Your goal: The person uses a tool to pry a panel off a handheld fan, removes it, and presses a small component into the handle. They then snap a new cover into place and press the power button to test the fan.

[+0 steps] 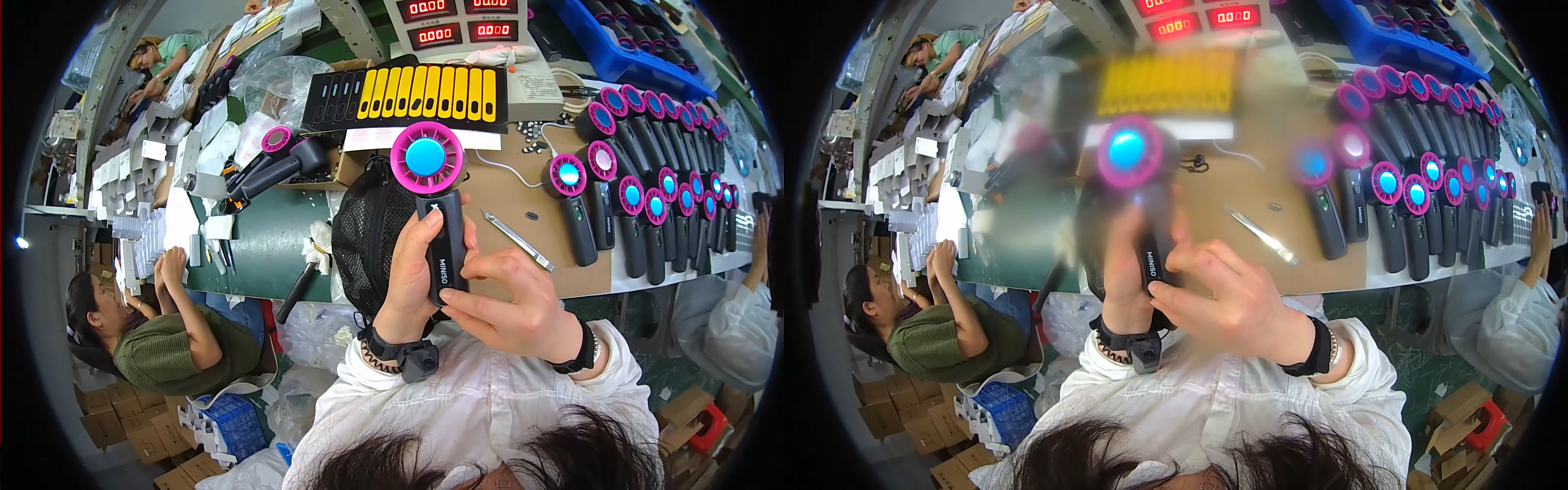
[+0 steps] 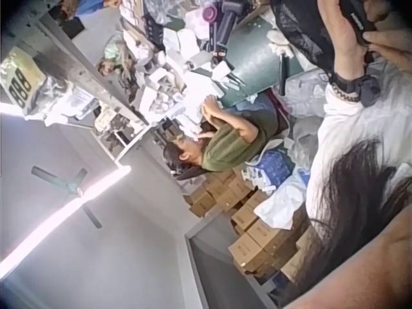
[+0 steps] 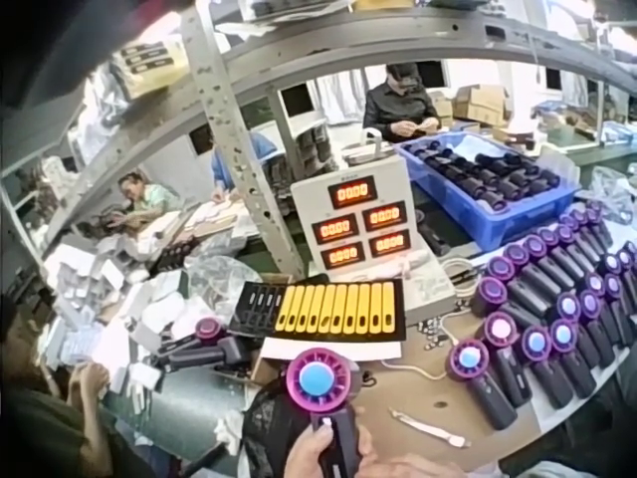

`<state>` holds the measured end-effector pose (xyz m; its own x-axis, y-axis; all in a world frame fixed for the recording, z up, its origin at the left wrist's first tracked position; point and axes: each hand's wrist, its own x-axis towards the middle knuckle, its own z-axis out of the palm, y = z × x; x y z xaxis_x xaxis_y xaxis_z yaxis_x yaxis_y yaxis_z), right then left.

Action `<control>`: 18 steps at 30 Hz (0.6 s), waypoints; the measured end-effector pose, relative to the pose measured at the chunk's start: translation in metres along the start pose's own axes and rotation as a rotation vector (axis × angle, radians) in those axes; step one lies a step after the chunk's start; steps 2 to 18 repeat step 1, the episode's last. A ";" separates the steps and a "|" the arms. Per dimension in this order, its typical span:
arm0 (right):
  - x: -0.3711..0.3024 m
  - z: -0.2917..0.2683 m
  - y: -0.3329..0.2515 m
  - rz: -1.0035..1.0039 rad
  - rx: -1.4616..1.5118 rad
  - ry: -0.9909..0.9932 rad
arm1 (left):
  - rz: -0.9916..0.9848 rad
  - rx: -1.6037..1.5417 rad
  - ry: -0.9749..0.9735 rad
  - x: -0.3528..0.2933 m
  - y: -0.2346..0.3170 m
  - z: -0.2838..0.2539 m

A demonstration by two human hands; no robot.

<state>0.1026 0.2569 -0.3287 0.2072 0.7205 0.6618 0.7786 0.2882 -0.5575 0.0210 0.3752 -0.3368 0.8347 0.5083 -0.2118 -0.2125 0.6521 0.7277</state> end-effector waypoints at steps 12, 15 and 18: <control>0.000 0.000 0.000 0.000 0.000 0.002 | 0.006 -0.002 -0.012 0.000 0.000 0.000; 0.000 0.000 0.000 0.000 0.000 0.002 | 0.006 -0.002 -0.012 0.000 0.000 0.000; 0.000 0.000 0.000 0.000 0.000 0.002 | 0.006 -0.002 -0.012 0.000 0.000 0.000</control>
